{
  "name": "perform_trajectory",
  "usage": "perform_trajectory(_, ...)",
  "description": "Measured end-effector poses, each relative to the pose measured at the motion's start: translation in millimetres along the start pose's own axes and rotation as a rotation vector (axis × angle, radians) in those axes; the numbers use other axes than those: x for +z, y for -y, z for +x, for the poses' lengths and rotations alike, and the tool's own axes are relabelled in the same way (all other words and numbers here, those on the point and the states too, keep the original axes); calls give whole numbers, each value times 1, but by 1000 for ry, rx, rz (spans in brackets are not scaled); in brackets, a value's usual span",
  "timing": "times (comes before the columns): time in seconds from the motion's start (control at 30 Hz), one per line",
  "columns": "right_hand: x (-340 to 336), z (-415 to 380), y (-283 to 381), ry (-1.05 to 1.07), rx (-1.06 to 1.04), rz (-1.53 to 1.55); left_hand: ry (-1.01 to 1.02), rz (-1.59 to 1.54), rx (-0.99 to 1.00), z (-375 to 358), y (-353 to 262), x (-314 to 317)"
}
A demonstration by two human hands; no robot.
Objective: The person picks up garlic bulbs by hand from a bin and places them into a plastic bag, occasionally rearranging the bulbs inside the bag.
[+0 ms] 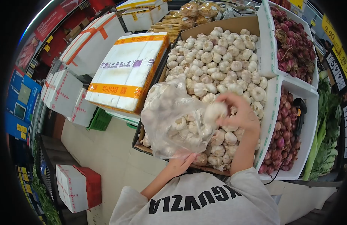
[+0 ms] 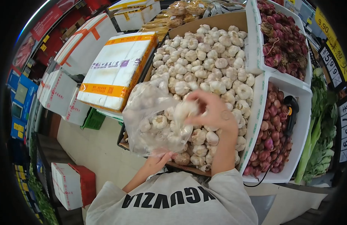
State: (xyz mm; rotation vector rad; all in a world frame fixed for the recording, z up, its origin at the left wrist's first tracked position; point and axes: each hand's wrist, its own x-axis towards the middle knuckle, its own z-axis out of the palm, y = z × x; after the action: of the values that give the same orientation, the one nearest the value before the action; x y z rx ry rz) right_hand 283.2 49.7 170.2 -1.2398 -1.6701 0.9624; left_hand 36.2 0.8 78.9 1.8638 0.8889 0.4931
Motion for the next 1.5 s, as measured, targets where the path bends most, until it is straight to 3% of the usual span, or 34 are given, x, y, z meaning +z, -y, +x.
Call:
perform_trajectory(0.03,-1,2,-3,14,-1,3,8,19,-7,0,-2,0)
perform_trajectory(0.1,-1,10,-12,-463,173,-350,7,35,-31,-2,-5,1)
perform_trajectory(0.13,-2,15,-24,-449,173,-341,0,25,-38,-3,-6,1)
perform_trajectory(0.2,-1,22,-49,-684,86,-532,-14,18,-59,-9,-7,0)
perform_trajectory(0.33,3,25,-51,-757,30,-614,-61,-51,-48,-14,-7,3)
perform_trajectory(0.43,3,14,-19,-576,181,-367,-53,-100,-84,-16,-2,8)
perform_trajectory(0.5,6,6,-3,-143,103,-22,-50,-99,-76,-16,-2,8)
perform_trajectory(0.57,20,8,7,181,-85,14,-70,-143,-105,-16,-4,7)
perform_trajectory(0.63,45,20,15,381,-54,-102,-62,-142,-120,-14,-9,4)
perform_trajectory(0.7,90,30,-12,167,-255,-243,-55,-130,-131,-14,-10,2)
perform_trajectory(0.77,122,37,-32,166,-137,-595,-88,-128,-32,-13,-10,2)
perform_trajectory(0.8,139,39,-49,161,-137,-593,-85,-123,-31,-14,-9,1)
perform_trajectory(0.87,164,43,-77,-33,-241,-892,-53,-8,18,-14,-8,0)
perform_trajectory(0.97,160,46,-78,89,-207,-943,-93,34,81,-15,-3,3)
perform_trajectory(1.1,140,49,-59,203,-158,-797,-94,-7,59,-14,0,6)
perform_trajectory(1.23,84,41,-13,517,14,-341,-109,-3,76,-12,0,4)
perform_trajectory(1.3,51,26,-12,351,-194,-124,-111,-10,86,-13,1,8)
perform_trajectory(1.37,18,13,-1,197,-153,-87,-115,-41,40,-14,3,11)
perform_trajectory(1.43,4,8,-16,-182,-31,-178,-103,-44,26,-13,2,10)
perform_trajectory(1.5,-4,11,-28,-480,223,-605,-88,-42,15,-12,2,9)
